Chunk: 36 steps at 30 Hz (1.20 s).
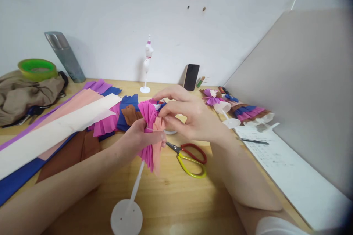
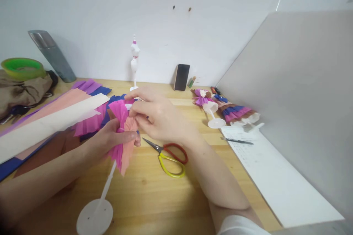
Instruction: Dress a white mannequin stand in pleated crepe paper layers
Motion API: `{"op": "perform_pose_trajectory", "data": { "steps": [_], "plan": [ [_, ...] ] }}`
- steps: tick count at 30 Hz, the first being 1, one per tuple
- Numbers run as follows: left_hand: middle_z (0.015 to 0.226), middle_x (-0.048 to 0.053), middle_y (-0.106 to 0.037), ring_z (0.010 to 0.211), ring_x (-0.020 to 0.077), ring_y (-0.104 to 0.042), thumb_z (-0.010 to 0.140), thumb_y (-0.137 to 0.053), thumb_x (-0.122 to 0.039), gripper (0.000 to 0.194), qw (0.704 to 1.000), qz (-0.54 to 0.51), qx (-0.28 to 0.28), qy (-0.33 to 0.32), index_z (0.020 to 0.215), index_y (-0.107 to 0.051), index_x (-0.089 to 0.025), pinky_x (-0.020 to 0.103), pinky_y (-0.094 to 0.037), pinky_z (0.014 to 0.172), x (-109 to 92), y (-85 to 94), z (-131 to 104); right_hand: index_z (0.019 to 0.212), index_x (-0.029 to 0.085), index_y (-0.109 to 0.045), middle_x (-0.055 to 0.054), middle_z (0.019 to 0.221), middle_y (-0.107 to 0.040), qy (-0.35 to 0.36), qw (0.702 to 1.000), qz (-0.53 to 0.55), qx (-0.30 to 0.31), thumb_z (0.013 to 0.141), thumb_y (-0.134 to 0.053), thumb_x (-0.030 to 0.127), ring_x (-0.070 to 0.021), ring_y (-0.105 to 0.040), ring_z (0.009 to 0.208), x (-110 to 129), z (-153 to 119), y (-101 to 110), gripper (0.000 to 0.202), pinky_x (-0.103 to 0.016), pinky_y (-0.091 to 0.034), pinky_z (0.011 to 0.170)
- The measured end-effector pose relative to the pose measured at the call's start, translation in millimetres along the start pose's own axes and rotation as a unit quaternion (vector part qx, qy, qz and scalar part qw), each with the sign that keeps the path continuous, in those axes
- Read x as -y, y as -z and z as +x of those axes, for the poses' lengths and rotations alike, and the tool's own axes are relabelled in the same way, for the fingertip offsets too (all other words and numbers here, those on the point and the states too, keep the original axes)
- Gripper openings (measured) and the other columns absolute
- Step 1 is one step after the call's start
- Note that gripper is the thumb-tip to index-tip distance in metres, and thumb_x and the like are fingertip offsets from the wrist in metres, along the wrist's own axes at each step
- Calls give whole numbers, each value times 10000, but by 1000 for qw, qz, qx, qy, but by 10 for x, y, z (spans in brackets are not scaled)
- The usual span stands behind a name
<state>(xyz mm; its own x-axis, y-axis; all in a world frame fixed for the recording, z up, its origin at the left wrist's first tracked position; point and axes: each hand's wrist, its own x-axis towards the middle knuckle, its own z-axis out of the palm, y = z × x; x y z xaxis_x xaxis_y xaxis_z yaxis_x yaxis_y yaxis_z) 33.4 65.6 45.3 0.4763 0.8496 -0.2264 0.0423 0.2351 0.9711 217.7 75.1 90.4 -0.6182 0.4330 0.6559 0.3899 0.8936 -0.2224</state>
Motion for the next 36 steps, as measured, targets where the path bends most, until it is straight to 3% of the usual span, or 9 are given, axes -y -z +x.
{"op": "perform_pose_trajectory", "data": {
  "steps": [3, 7, 12, 16, 19, 24, 29, 32, 36],
  "plan": [
    [710, 48, -685, 734, 193, -623, 631, -768, -329, 241, 1000, -12, 3, -11, 717, -647, -139, 327, -457, 728, 22, 9, 10, 875, 183, -659, -141, 1273, -629, 0, 1000, 15, 18, 842, -621, 108, -239, -629, 1128, 14, -8, 26, 90, -384, -576, 853],
    [712, 48, -683, 754, 200, -628, 636, -771, -310, 226, 1000, -8, 6, -16, 711, -639, -143, 326, -463, 742, 27, 12, 8, 896, 177, -642, -168, 1376, -584, 35, 998, -18, 42, 866, -631, 137, -278, -556, 1280, -10, -8, -5, 51, -457, -527, 1003],
    [704, 47, -686, 721, 194, -630, 634, -787, -326, 261, 1000, -18, 5, -7, 737, -636, -140, 323, -466, 719, -11, 3, -3, 1003, 169, -649, -175, 1330, -616, 28, 999, -19, -13, 876, -554, 76, -273, -559, 1292, -72, -30, -41, 184, -455, -537, 1004],
    [707, 48, -684, 719, 192, -633, 669, -778, -318, 233, 999, -11, 20, -29, 724, -641, -137, 318, -467, 718, 27, 14, 10, 1204, 213, -618, -157, 1410, -570, 33, 999, -17, -8, 864, -602, 140, -276, -532, 1331, -69, -30, -42, 348, -484, -514, 1037],
    [702, 48, -687, 700, 192, -633, 696, -782, -348, 257, 999, -8, 15, -31, 752, -650, -134, 322, -473, 710, 79, 37, 20, 1216, 254, -628, -131, 1398, -589, -6, 997, -59, -55, 876, -579, 128, -269, -549, 1314, -82, -27, -36, 365, -502, -502, 1045],
    [727, 60, -705, 720, 189, -645, 701, -819, -388, 316, 998, -34, 21, -43, 795, -672, -125, 304, -490, 710, 53, 78, 12, 1077, 247, -701, -105, 1242, -688, -62, 982, -71, -161, 887, -613, 164, -260, -649, 1165, -114, -50, 63, 225, -482, -538, 983],
    [728, 50, -705, 703, 173, -640, 721, -809, -373, 273, 994, -26, 13, -106, 775, -706, -126, 284, -498, 698, -94, 125, -49, 1025, 219, -719, -97, 1134, -726, -62, 981, -23, -183, 894, -632, 179, -231, -686, 1080, -101, -46, 111, 163, -432, -562, 937],
    [728, 34, -707, 681, 171, -629, 710, -825, -356, 250, 986, 26, -31, -163, 781, -712, -146, 273, -491, 652, -161, 155, -105, 1065, 222, -716, -102, 1148, -717, -61, 977, 5, -202, 891, -632, 159, -238, -680, 1099, -13, -27, 80, 203, -439, -558, 948],
    [651, 3, -677, 636, 191, -633, 749, -804, -323, 223, 976, 97, -36, -192, 900, -715, -184, 281, -497, 591, -175, 160, -170, 1189, 286, -679, -101, 1331, -623, -34, 972, -7, -231, 864, -671, 237, -306, -602, 1235, 242, -11, 18, 329, -513, -525, 1009]
  ]
}}
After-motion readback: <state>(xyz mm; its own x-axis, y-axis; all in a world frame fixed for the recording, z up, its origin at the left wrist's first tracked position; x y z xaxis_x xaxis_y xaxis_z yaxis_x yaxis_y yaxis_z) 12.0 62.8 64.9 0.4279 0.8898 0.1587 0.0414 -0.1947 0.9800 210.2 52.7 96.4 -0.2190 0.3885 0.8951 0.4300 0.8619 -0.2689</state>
